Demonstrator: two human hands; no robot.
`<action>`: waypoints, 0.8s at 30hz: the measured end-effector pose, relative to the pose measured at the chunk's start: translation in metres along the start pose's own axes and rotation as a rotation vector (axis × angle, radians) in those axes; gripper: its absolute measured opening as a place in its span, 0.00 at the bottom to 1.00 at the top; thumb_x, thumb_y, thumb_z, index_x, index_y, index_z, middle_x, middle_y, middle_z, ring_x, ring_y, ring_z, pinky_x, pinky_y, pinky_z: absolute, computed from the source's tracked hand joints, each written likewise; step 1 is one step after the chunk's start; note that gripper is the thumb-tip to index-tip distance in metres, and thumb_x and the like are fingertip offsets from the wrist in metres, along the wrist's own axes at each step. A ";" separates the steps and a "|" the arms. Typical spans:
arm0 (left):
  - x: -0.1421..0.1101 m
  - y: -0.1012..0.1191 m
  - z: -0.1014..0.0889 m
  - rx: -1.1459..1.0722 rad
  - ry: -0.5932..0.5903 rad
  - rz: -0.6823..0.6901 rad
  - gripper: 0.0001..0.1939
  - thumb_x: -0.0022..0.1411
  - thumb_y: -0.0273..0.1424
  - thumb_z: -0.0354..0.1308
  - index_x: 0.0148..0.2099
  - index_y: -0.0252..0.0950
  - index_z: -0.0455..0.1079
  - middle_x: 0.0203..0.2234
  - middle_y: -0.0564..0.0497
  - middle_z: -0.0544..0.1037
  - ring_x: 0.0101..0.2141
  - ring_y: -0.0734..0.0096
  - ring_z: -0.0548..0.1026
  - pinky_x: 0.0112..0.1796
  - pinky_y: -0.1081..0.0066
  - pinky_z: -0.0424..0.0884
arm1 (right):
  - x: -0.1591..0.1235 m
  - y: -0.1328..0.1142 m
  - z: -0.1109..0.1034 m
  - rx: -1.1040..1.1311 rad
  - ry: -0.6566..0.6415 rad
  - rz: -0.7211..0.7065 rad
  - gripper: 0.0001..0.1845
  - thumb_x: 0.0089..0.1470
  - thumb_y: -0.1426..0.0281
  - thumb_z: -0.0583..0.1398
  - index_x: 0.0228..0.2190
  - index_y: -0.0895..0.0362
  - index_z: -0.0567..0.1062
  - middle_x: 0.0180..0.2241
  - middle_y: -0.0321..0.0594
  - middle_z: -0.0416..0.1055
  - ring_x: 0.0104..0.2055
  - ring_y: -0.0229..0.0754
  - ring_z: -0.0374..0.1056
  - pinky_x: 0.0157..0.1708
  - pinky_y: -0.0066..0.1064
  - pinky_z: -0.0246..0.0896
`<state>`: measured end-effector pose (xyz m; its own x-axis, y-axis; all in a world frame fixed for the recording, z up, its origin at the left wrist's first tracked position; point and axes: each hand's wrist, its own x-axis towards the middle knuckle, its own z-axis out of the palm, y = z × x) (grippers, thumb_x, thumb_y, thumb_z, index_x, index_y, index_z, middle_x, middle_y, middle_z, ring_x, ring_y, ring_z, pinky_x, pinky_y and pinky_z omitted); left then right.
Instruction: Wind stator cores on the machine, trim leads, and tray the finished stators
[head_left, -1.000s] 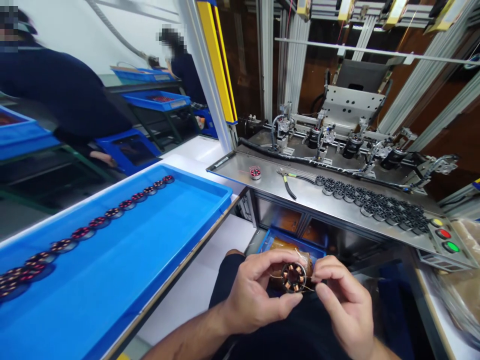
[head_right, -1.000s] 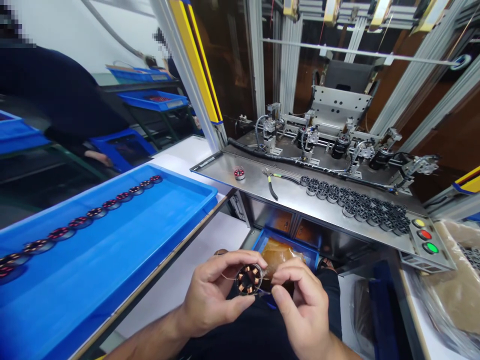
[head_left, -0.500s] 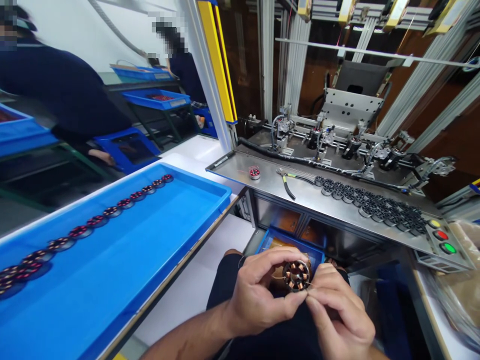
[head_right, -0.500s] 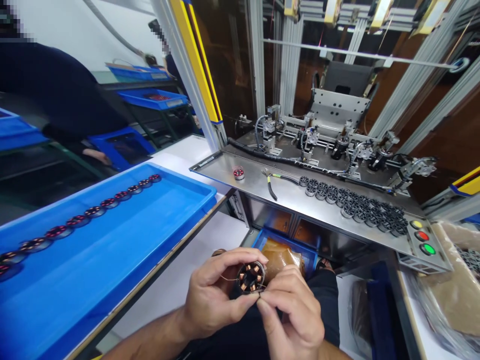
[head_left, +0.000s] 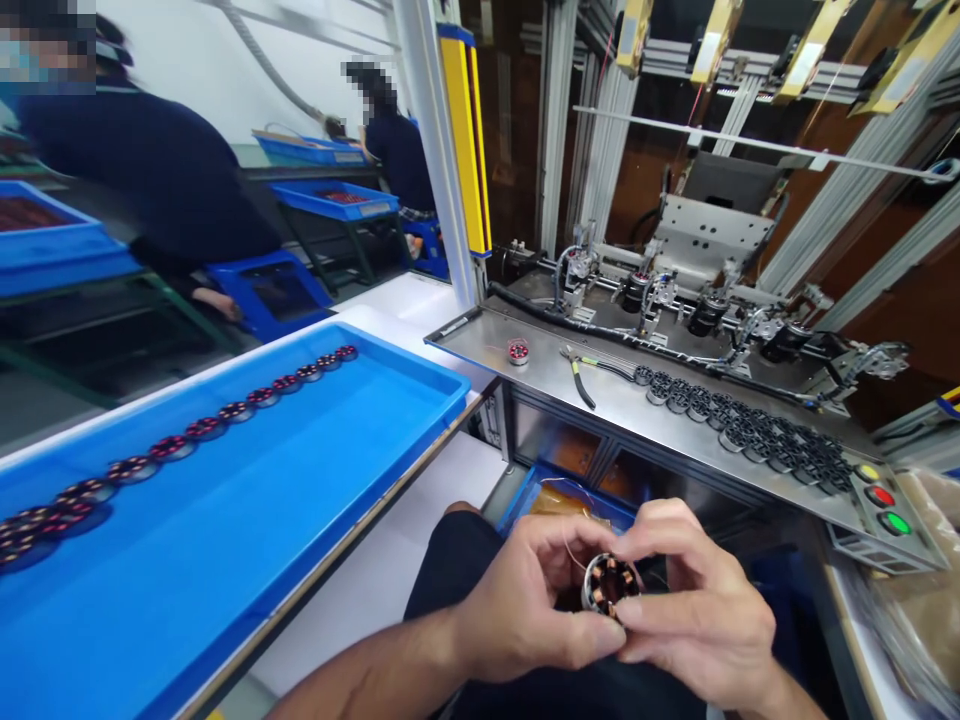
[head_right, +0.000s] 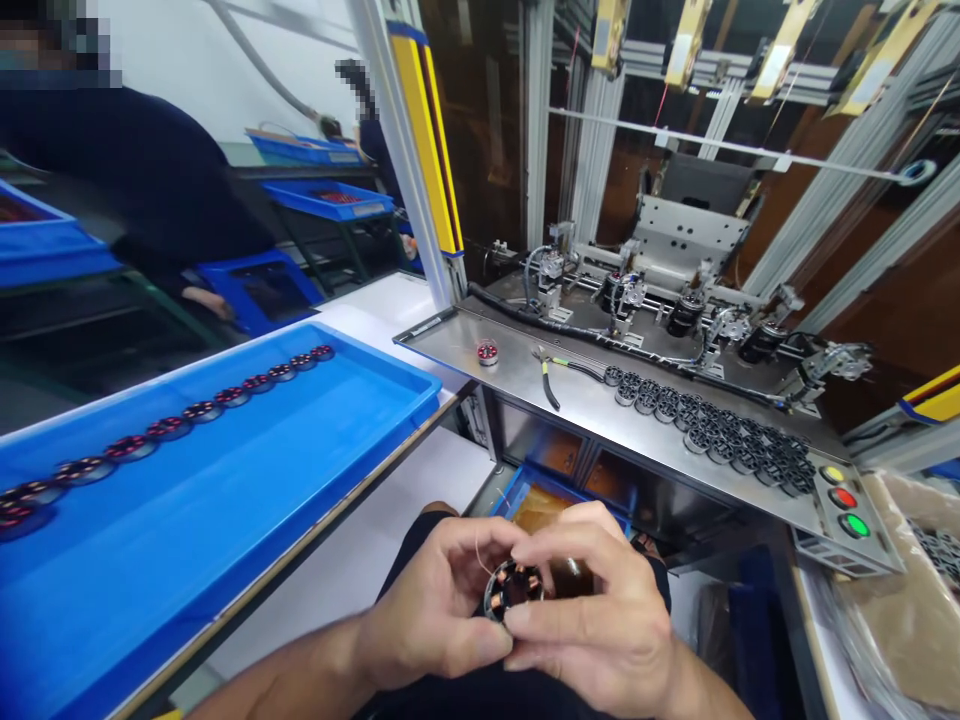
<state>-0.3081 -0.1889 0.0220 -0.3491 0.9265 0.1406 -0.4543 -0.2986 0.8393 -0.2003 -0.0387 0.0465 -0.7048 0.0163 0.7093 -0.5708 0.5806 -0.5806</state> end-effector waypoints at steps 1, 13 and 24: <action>0.000 0.000 0.000 -0.023 0.001 -0.024 0.18 0.47 0.21 0.70 0.43 0.33 0.78 0.32 0.48 0.83 0.31 0.75 0.77 0.35 0.78 0.71 | -0.001 -0.002 0.002 -0.045 0.023 -0.018 0.19 0.54 0.67 0.69 0.48 0.40 0.79 0.39 0.43 0.78 0.36 0.46 0.70 0.33 0.41 0.71; 0.003 -0.008 0.009 0.065 0.124 0.409 0.27 0.46 0.19 0.73 0.49 0.44 0.77 0.42 0.51 0.81 0.42 0.72 0.79 0.43 0.77 0.74 | -0.022 -0.008 0.038 -0.496 0.539 -0.162 0.09 0.58 0.78 0.63 0.39 0.55 0.80 0.31 0.39 0.74 0.32 0.42 0.70 0.30 0.36 0.72; 0.002 -0.020 0.012 0.106 0.257 0.459 0.26 0.50 0.21 0.72 0.49 0.48 0.75 0.48 0.52 0.78 0.43 0.73 0.79 0.44 0.79 0.75 | -0.011 -0.009 0.066 -0.144 0.666 0.129 0.07 0.62 0.78 0.57 0.33 0.57 0.73 0.28 0.38 0.68 0.31 0.37 0.66 0.29 0.29 0.65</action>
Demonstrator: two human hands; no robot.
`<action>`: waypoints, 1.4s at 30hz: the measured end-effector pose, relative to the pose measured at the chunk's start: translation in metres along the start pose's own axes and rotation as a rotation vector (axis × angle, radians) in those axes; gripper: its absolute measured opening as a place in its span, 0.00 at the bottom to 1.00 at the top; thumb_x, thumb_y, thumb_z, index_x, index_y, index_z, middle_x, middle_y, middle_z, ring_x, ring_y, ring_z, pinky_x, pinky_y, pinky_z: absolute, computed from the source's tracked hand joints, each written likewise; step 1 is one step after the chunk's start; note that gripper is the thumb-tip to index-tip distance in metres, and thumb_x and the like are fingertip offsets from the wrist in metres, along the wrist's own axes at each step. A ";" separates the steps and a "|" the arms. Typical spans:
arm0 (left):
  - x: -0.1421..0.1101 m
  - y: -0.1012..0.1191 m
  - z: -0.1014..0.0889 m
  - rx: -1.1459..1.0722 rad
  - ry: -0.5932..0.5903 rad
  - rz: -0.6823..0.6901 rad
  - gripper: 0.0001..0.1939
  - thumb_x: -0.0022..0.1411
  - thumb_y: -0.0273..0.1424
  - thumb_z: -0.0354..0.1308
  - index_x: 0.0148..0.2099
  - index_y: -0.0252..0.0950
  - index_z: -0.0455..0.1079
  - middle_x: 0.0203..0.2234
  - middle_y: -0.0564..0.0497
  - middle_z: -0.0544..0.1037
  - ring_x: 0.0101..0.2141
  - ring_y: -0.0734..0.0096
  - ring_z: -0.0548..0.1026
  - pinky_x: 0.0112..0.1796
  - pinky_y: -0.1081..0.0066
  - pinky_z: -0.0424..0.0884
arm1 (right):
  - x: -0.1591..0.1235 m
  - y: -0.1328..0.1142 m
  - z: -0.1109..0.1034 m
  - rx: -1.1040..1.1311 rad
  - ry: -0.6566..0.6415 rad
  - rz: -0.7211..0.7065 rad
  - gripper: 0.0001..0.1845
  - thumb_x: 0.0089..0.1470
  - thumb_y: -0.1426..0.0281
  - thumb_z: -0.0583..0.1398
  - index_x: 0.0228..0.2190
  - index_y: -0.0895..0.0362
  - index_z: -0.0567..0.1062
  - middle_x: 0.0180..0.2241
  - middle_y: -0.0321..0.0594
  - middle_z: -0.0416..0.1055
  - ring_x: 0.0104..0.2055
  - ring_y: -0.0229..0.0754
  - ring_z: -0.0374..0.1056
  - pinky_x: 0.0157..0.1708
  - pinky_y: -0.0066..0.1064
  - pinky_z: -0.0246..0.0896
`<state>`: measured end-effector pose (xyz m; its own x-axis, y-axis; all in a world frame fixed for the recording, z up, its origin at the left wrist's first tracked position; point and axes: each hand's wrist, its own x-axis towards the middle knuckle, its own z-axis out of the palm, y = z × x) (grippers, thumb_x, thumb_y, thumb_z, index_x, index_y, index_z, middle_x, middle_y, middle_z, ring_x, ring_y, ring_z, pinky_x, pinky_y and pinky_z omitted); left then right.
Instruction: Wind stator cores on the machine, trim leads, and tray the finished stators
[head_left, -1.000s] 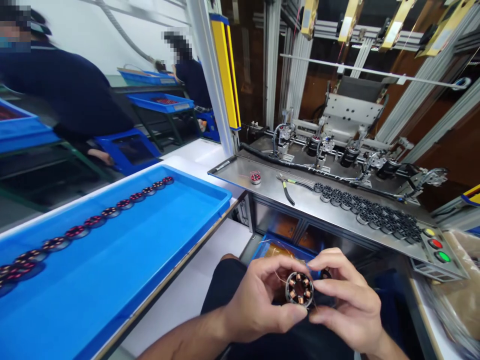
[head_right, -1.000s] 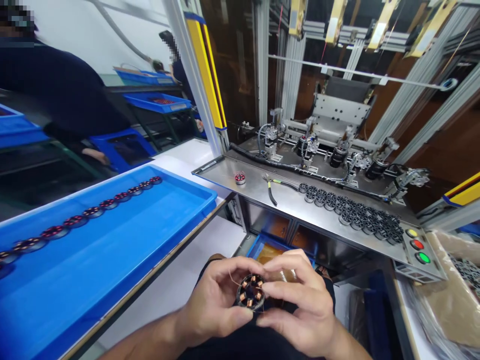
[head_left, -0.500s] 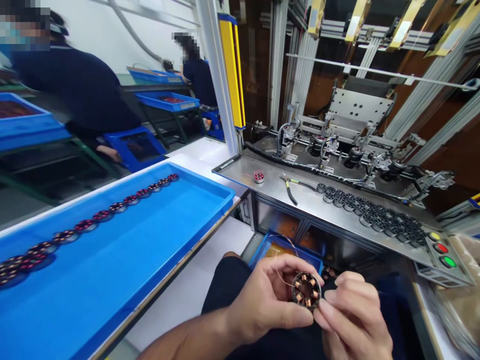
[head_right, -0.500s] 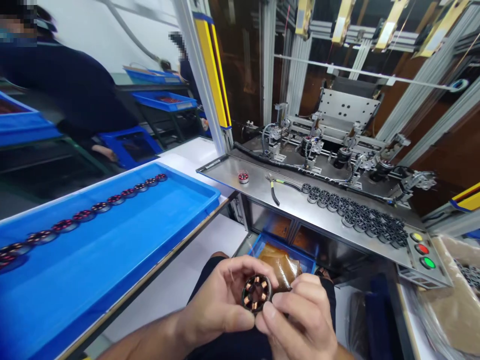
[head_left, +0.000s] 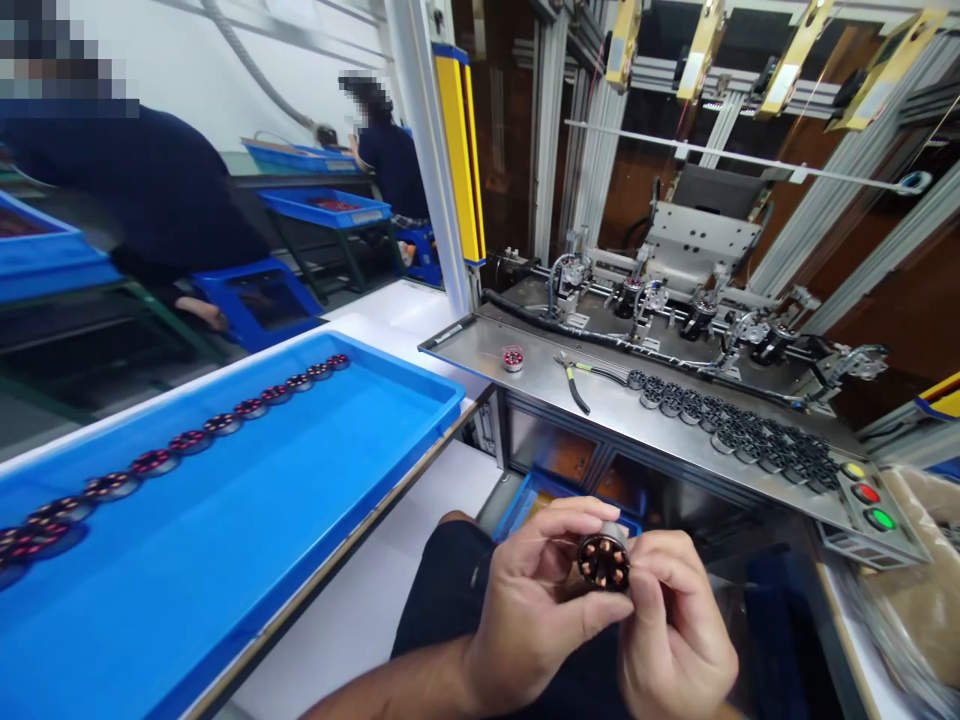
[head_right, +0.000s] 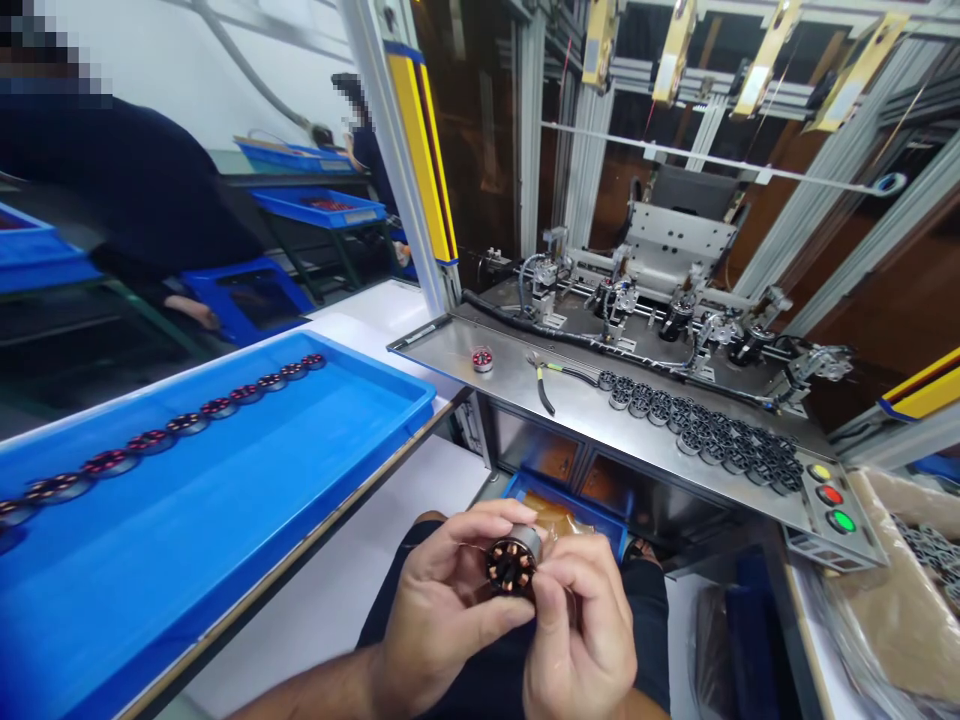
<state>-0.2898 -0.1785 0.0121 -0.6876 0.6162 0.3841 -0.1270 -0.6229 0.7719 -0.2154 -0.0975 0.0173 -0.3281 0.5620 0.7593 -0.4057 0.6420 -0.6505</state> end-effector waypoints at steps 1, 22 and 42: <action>0.000 0.001 -0.002 -0.022 -0.016 -0.057 0.27 0.49 0.24 0.74 0.51 0.48 0.74 0.49 0.51 0.77 0.45 0.71 0.78 0.46 0.77 0.74 | 0.002 0.001 -0.002 -0.007 -0.033 -0.014 0.07 0.62 0.78 0.57 0.33 0.57 0.73 0.28 0.38 0.68 0.31 0.37 0.67 0.29 0.29 0.65; 0.014 -0.003 -0.024 -0.327 -0.321 -0.297 0.14 0.64 0.34 0.63 0.52 0.43 0.73 0.52 0.47 0.73 0.44 0.68 0.78 0.40 0.71 0.77 | 0.032 0.002 -0.035 -0.181 -0.329 -0.015 0.09 0.59 0.82 0.58 0.31 0.58 0.74 0.27 0.36 0.71 0.29 0.34 0.69 0.29 0.24 0.65; 0.006 -0.007 -0.009 -0.240 -0.252 -0.351 0.17 0.60 0.36 0.66 0.47 0.39 0.65 0.37 0.52 0.76 0.30 0.73 0.81 0.30 0.76 0.76 | 0.030 -0.009 -0.038 -0.166 -0.306 -0.080 0.08 0.59 0.81 0.58 0.31 0.58 0.74 0.26 0.37 0.71 0.27 0.35 0.69 0.26 0.25 0.66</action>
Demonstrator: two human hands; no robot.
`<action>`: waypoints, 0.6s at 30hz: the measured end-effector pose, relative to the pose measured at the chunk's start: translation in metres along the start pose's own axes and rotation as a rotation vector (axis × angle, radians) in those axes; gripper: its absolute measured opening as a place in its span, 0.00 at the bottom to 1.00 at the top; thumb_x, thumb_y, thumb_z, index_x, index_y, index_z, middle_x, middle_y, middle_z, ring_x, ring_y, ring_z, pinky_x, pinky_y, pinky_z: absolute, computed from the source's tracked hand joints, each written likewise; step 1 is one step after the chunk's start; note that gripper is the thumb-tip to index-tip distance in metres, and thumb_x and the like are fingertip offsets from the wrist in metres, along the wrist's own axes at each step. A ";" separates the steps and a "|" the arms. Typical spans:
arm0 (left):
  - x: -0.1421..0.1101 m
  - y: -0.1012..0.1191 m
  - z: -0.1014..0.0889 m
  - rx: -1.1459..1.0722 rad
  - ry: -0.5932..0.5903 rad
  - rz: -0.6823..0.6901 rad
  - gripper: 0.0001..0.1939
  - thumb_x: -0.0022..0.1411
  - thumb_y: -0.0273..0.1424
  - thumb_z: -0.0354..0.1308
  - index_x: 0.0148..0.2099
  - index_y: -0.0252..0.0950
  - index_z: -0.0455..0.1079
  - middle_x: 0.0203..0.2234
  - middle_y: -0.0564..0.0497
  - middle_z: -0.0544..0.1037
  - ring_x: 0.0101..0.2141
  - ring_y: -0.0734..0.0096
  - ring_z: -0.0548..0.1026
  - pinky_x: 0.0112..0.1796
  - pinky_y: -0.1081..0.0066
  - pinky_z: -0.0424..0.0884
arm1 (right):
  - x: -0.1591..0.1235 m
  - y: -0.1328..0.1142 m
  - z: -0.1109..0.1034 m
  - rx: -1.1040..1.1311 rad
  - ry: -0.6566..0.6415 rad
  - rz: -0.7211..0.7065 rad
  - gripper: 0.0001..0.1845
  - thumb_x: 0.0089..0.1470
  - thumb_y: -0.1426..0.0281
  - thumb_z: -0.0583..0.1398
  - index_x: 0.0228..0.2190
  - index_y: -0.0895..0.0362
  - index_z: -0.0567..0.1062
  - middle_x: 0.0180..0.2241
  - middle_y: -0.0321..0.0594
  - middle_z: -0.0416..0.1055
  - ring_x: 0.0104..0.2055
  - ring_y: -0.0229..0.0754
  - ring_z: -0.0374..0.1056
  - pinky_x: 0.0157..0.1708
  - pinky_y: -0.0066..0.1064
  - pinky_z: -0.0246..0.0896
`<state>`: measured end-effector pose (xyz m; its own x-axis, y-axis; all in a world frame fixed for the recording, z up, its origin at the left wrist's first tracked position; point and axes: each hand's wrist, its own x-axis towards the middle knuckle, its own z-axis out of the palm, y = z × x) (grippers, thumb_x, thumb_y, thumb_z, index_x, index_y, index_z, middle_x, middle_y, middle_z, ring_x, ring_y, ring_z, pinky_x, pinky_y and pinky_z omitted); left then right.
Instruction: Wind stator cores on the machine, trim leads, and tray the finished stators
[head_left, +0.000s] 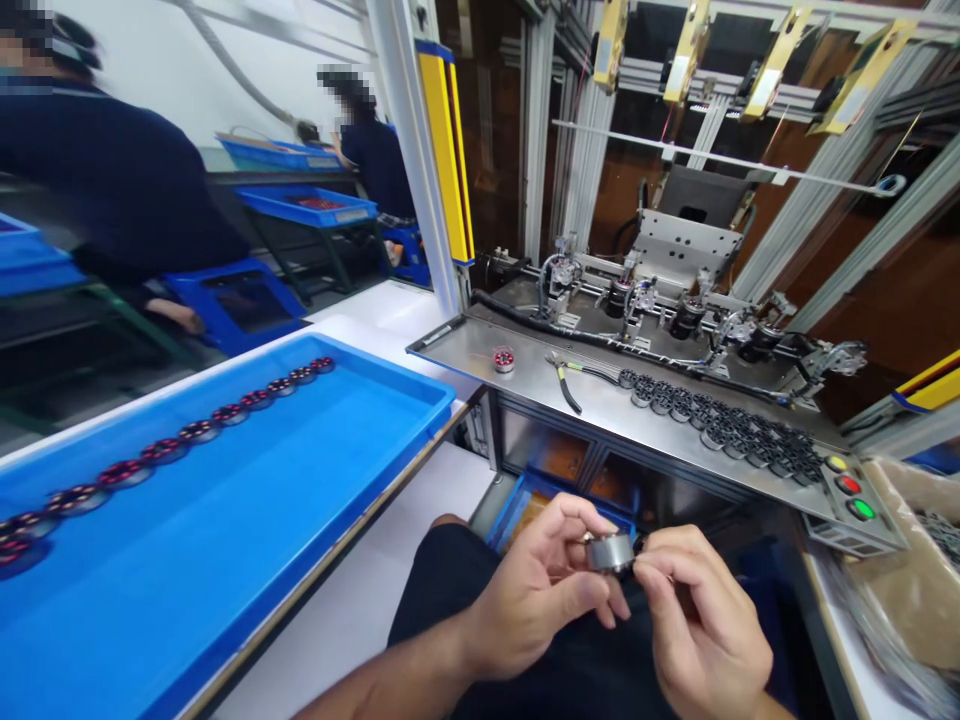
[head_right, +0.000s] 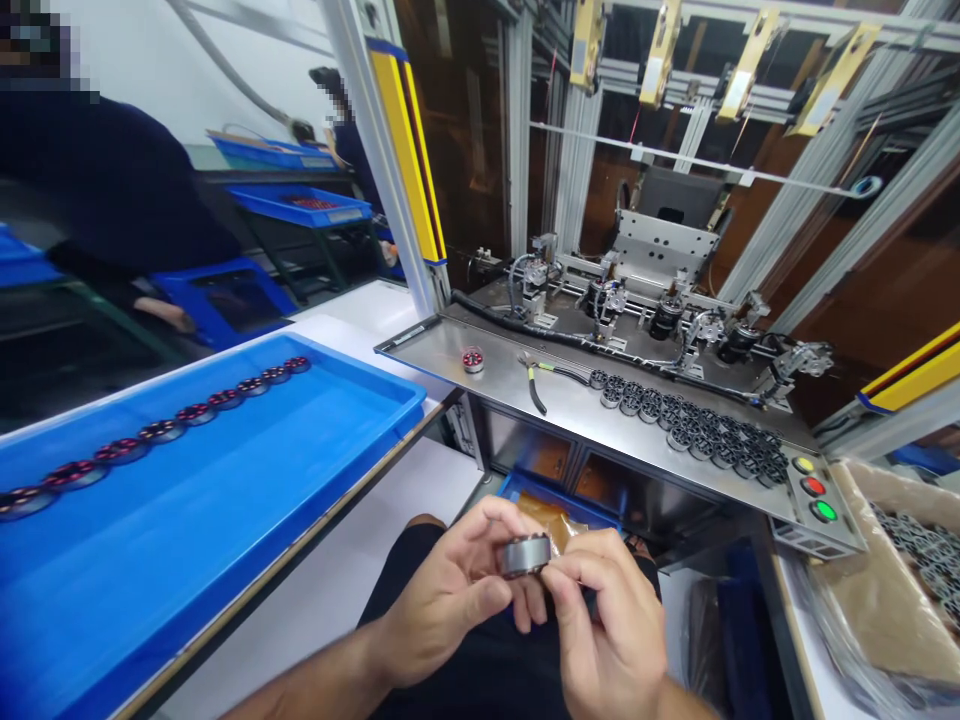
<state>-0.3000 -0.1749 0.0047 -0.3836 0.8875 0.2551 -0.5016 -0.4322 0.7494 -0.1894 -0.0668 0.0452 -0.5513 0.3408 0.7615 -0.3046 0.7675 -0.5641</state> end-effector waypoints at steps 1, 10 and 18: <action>-0.001 0.001 0.002 0.036 0.018 0.057 0.16 0.60 0.33 0.67 0.46 0.39 0.66 0.39 0.52 0.76 0.32 0.73 0.81 0.33 0.75 0.76 | -0.002 0.000 0.002 0.023 0.008 0.023 0.08 0.60 0.80 0.58 0.30 0.58 0.74 0.25 0.37 0.71 0.26 0.35 0.68 0.26 0.25 0.65; -0.008 0.009 0.007 0.515 0.123 0.518 0.31 0.51 0.12 0.66 0.52 0.45 0.68 0.47 0.47 0.79 0.45 0.64 0.80 0.44 0.70 0.78 | -0.023 0.014 0.019 0.510 0.000 0.538 0.18 0.63 0.67 0.58 0.22 0.57 0.68 0.21 0.35 0.64 0.25 0.35 0.63 0.25 0.25 0.64; -0.008 0.010 0.001 0.665 0.144 0.571 0.32 0.49 0.15 0.69 0.53 0.44 0.70 0.46 0.44 0.81 0.45 0.59 0.80 0.46 0.63 0.78 | -0.030 0.018 0.025 0.617 0.012 0.659 0.19 0.61 0.63 0.61 0.21 0.57 0.68 0.20 0.34 0.63 0.24 0.36 0.62 0.25 0.26 0.65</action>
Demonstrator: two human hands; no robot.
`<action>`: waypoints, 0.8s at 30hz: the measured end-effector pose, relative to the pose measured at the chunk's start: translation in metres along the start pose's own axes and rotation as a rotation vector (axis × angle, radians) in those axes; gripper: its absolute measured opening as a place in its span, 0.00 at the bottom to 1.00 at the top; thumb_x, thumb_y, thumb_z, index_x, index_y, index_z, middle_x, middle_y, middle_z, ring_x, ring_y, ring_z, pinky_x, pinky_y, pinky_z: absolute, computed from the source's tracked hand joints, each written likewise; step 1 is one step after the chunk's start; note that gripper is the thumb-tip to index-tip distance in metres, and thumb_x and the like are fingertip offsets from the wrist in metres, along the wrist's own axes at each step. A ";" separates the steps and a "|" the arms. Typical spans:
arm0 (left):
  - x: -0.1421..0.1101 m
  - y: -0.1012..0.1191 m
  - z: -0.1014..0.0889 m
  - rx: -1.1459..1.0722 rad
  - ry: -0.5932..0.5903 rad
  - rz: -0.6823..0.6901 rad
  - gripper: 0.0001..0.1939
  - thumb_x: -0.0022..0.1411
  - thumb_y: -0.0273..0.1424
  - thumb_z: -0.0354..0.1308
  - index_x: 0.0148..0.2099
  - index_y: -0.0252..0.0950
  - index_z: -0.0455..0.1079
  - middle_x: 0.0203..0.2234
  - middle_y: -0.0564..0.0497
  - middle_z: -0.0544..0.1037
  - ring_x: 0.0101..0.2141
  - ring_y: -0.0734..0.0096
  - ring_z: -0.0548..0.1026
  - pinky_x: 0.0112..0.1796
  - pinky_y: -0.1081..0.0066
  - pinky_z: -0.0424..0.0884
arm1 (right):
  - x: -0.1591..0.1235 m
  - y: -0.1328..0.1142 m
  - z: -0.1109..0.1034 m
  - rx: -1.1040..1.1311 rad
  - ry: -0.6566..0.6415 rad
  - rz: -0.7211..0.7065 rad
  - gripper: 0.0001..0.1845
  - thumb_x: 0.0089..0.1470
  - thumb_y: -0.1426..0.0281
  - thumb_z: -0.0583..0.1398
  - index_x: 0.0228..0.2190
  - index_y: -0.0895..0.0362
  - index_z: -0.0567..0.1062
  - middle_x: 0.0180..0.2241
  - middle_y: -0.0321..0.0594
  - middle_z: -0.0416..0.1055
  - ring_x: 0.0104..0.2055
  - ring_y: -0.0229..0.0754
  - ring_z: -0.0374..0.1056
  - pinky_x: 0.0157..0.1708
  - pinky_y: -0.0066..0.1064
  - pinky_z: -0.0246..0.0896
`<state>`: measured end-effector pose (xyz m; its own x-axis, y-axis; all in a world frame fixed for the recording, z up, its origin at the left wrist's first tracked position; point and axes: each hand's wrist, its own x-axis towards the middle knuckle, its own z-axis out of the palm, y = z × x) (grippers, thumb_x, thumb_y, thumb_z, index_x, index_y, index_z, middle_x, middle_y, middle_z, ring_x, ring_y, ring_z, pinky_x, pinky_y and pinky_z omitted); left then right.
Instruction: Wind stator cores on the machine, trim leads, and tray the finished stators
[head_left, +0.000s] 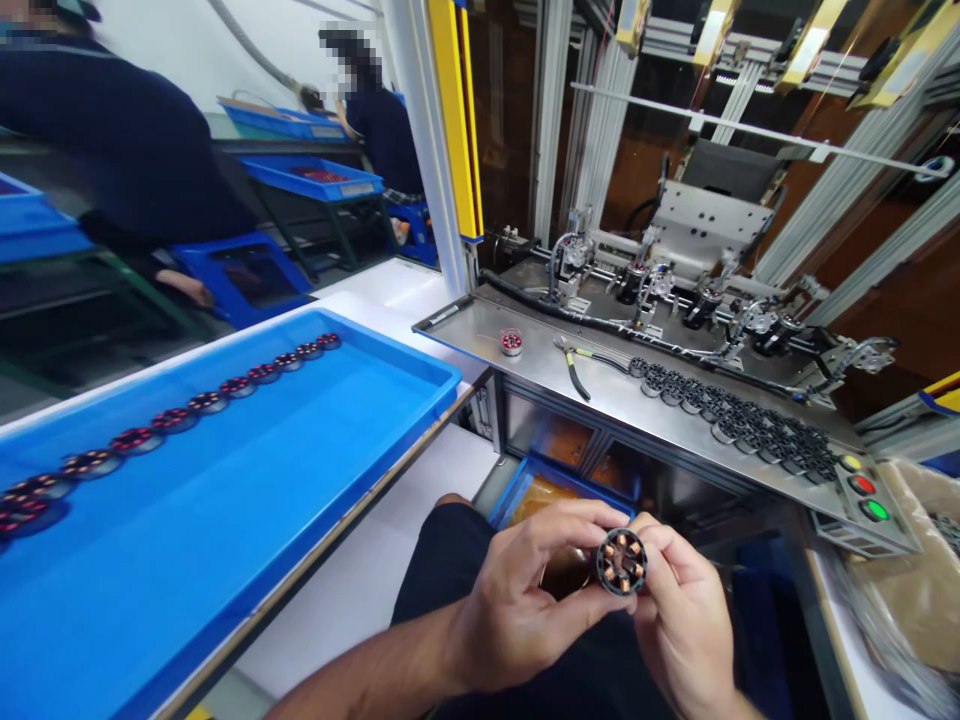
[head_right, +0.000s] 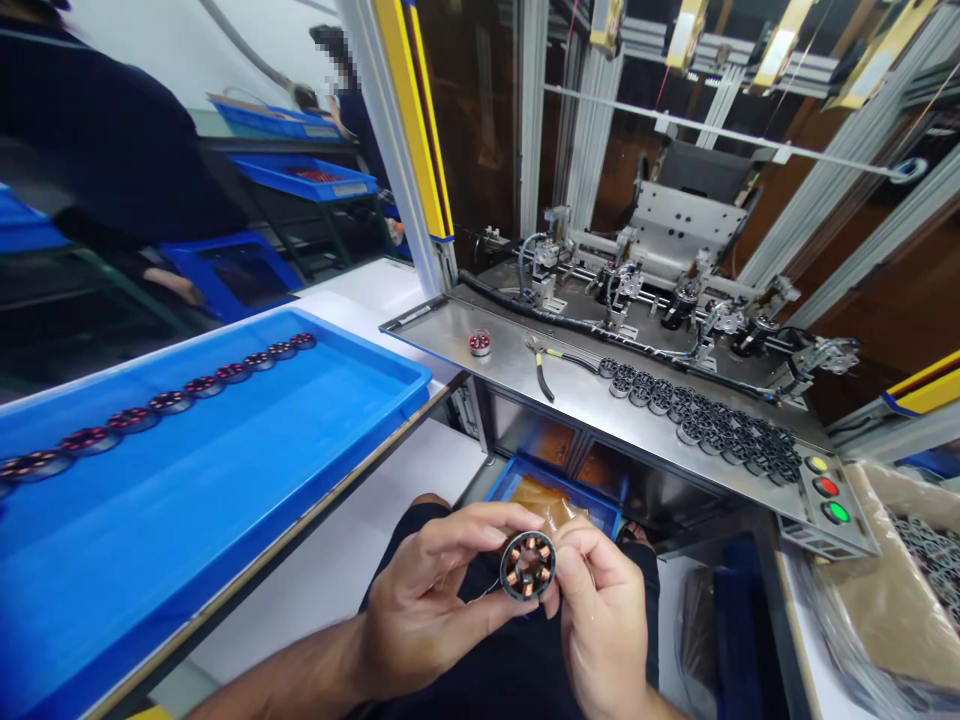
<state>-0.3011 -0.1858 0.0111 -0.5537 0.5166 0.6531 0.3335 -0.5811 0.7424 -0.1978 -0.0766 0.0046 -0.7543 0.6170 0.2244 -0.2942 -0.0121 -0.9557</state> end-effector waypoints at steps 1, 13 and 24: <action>0.000 -0.001 0.000 -0.013 0.001 -0.003 0.32 0.49 0.14 0.69 0.54 0.44 0.70 0.46 0.45 0.81 0.45 0.60 0.80 0.46 0.63 0.78 | 0.000 0.000 0.000 -0.008 -0.003 -0.008 0.19 0.61 0.63 0.61 0.21 0.57 0.68 0.21 0.34 0.63 0.24 0.36 0.62 0.25 0.26 0.65; -0.007 0.014 -0.002 -0.477 -0.042 -0.222 0.27 0.60 0.13 0.57 0.54 0.49 0.69 0.47 0.53 0.82 0.54 0.65 0.76 0.56 0.61 0.72 | 0.015 -0.038 -0.009 -0.490 -0.160 -0.559 0.08 0.64 0.72 0.58 0.31 0.57 0.74 0.24 0.37 0.70 0.26 0.37 0.68 0.24 0.28 0.67; 0.008 -0.016 0.001 -0.892 -0.329 -1.219 0.28 0.54 0.53 0.64 0.38 0.30 0.75 0.23 0.45 0.81 0.20 0.67 0.79 0.19 0.77 0.71 | 0.014 -0.053 -0.025 -0.798 -0.233 -0.880 0.06 0.65 0.75 0.57 0.36 0.59 0.73 0.26 0.38 0.74 0.28 0.36 0.75 0.29 0.24 0.76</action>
<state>-0.3107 -0.1715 0.0045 0.0843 0.9819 -0.1696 -0.7950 0.1689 0.5827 -0.1781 -0.0473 0.0532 -0.5899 0.0127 0.8074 -0.3770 0.8798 -0.2894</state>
